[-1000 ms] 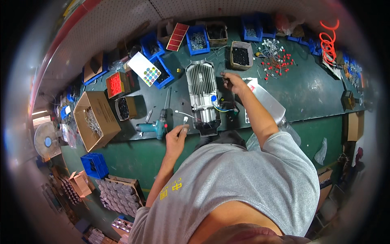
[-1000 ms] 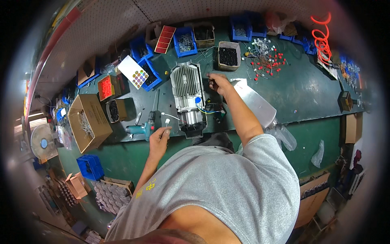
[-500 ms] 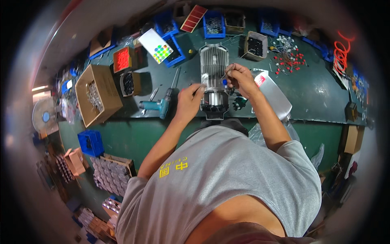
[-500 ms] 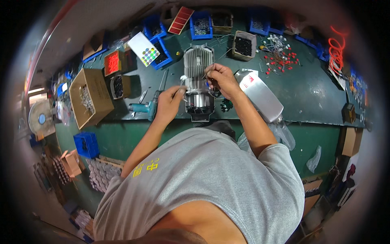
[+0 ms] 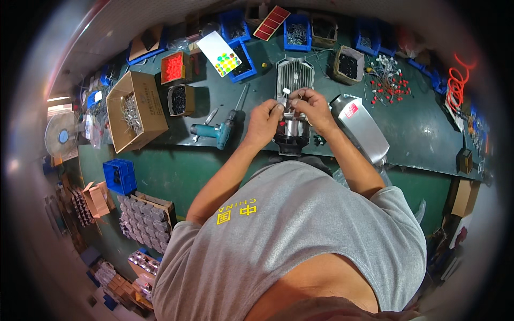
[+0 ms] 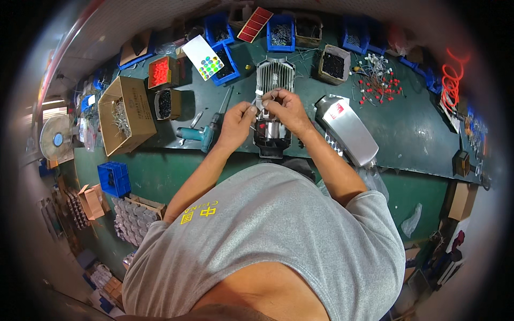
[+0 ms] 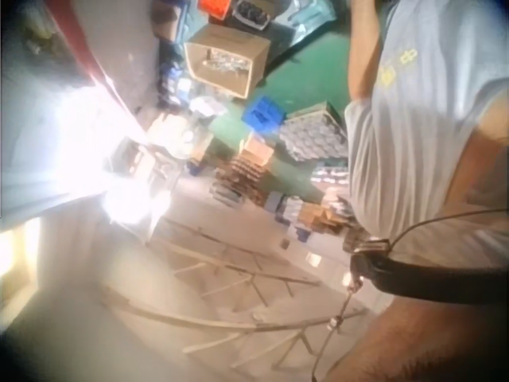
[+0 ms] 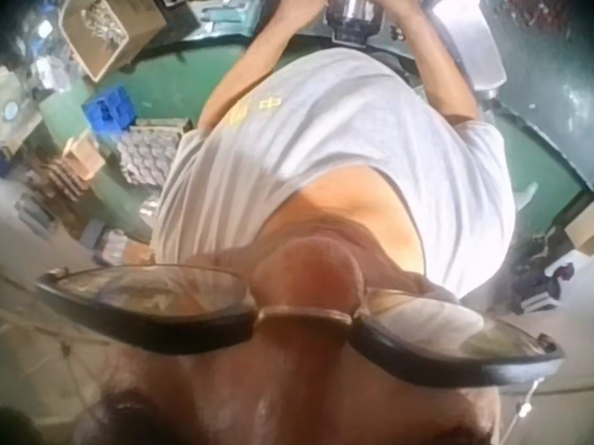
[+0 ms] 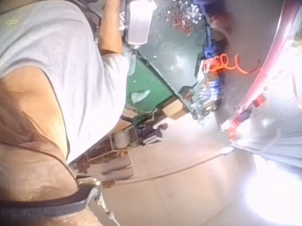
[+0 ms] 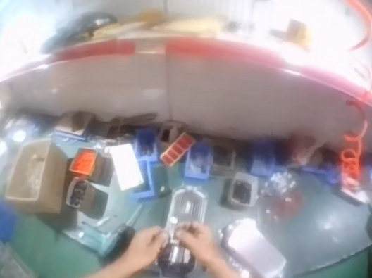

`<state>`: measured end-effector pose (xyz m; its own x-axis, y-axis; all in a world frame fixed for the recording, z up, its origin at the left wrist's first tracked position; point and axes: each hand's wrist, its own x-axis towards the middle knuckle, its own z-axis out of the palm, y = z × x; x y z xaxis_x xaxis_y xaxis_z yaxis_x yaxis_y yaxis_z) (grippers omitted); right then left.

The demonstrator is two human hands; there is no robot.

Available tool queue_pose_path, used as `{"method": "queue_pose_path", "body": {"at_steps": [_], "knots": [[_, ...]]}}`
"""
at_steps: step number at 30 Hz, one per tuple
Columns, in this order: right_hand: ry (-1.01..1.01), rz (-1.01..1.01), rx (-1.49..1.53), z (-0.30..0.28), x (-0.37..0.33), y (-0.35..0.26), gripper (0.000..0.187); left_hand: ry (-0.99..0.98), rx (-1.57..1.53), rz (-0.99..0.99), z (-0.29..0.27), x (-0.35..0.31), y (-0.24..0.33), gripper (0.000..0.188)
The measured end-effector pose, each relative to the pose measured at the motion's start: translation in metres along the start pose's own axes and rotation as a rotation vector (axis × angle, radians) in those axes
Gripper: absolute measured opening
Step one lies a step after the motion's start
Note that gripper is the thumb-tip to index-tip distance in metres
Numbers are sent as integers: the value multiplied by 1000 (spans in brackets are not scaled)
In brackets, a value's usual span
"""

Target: The person unpacks a silver metal casing, applies colored stickers and a red label, then uses a power drill to fasten screws. They connect wires to a small black module and attach it to a finned metal component, securing it with additional screws.

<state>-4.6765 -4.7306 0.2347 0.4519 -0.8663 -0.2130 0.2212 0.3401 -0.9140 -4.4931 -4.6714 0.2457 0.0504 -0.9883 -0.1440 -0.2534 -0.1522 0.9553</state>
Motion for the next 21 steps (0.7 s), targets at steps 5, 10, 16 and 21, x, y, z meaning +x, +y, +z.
{"method": "queue_pose_path", "body": {"at_steps": [5, 10, 16, 21], "knots": [[167, 50, 241, 8, 7, -6, 24, 50, 66, 26, 2, -4, 8, 16], [295, -42, 145, -4, 10, -15, 25, 60, 154, 36, -3, 1, 22, 20], [189, 36, -128, -2, 11, -15, 25, 114, 603, 253, -2, 4, 40, 21], [135, 235, 4, -2, 3, -29, 16, 77, 591, 270, 2, 1, 31, 21]]}}
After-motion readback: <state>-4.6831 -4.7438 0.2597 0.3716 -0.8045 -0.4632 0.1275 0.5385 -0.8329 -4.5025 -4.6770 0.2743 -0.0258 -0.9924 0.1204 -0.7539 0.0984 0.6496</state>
